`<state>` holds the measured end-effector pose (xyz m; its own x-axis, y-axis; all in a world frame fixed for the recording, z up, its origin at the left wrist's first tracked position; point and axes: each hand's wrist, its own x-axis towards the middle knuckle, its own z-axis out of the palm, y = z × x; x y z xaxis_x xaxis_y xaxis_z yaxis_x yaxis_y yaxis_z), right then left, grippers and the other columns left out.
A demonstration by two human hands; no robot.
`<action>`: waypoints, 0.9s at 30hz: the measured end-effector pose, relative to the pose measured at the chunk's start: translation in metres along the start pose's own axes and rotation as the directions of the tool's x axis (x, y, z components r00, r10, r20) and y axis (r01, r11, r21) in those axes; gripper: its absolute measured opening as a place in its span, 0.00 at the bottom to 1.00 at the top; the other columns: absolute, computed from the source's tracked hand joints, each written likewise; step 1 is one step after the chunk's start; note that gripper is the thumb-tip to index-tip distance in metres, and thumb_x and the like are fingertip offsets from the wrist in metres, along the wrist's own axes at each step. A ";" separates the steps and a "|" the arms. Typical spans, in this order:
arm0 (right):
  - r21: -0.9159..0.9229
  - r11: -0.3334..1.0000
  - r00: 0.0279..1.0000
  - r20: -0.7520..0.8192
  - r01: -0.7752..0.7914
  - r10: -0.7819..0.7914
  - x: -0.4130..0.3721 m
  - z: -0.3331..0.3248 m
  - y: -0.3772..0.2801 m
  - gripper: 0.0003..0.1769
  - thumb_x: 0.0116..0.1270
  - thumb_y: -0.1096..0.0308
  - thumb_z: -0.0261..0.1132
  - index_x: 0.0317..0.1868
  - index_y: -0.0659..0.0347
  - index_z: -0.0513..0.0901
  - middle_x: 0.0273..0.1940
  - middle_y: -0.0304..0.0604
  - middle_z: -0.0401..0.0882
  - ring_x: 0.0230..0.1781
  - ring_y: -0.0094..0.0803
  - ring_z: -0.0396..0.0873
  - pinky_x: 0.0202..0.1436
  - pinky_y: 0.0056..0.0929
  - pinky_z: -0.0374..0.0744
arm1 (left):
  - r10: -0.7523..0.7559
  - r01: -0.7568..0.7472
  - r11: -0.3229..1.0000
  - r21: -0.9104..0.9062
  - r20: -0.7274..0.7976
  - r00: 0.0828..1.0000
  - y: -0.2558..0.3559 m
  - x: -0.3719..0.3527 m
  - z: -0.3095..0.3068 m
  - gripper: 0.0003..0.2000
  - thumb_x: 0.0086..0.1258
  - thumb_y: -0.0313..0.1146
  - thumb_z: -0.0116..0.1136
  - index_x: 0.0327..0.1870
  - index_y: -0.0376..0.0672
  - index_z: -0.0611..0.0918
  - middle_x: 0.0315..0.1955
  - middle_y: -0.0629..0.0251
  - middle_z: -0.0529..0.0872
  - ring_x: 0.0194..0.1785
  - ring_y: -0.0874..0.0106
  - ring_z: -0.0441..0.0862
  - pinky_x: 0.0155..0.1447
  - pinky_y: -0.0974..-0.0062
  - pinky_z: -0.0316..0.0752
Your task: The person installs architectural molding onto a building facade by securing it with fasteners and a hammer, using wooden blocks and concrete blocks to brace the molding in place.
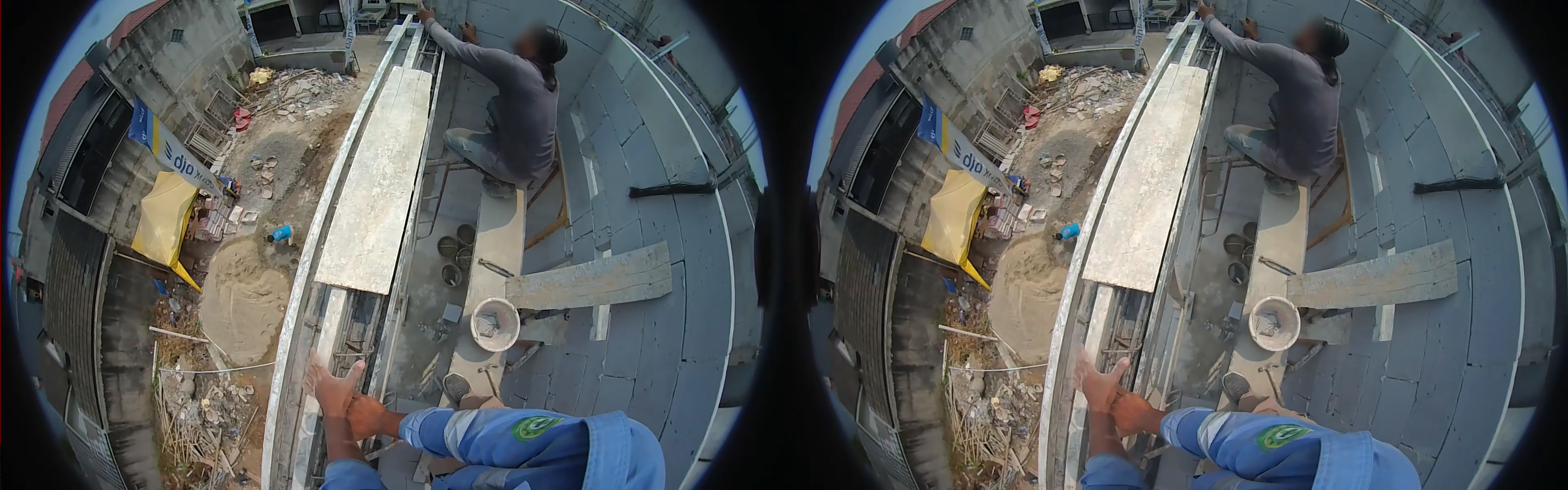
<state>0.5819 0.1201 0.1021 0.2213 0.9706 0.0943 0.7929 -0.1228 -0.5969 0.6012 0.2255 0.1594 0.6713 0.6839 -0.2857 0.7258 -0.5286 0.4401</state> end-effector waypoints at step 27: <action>0.077 0.989 0.963 0.251 -0.126 0.103 0.004 -0.045 -0.014 0.19 0.53 0.56 0.64 0.34 0.63 0.89 0.38 0.53 0.88 0.44 0.46 0.86 0.50 0.42 0.83 | -0.026 -0.014 0.974 0.227 0.170 0.985 0.006 0.006 0.004 0.84 0.27 0.80 0.72 0.78 0.29 0.36 0.78 0.34 0.41 0.82 0.40 0.35 0.75 0.27 0.31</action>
<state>0.5971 0.1167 0.1468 0.1523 0.9735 -0.1707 0.7122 -0.2279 -0.6639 0.6106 0.2243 0.1567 0.6682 0.6020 -0.4371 0.7316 -0.6384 0.2392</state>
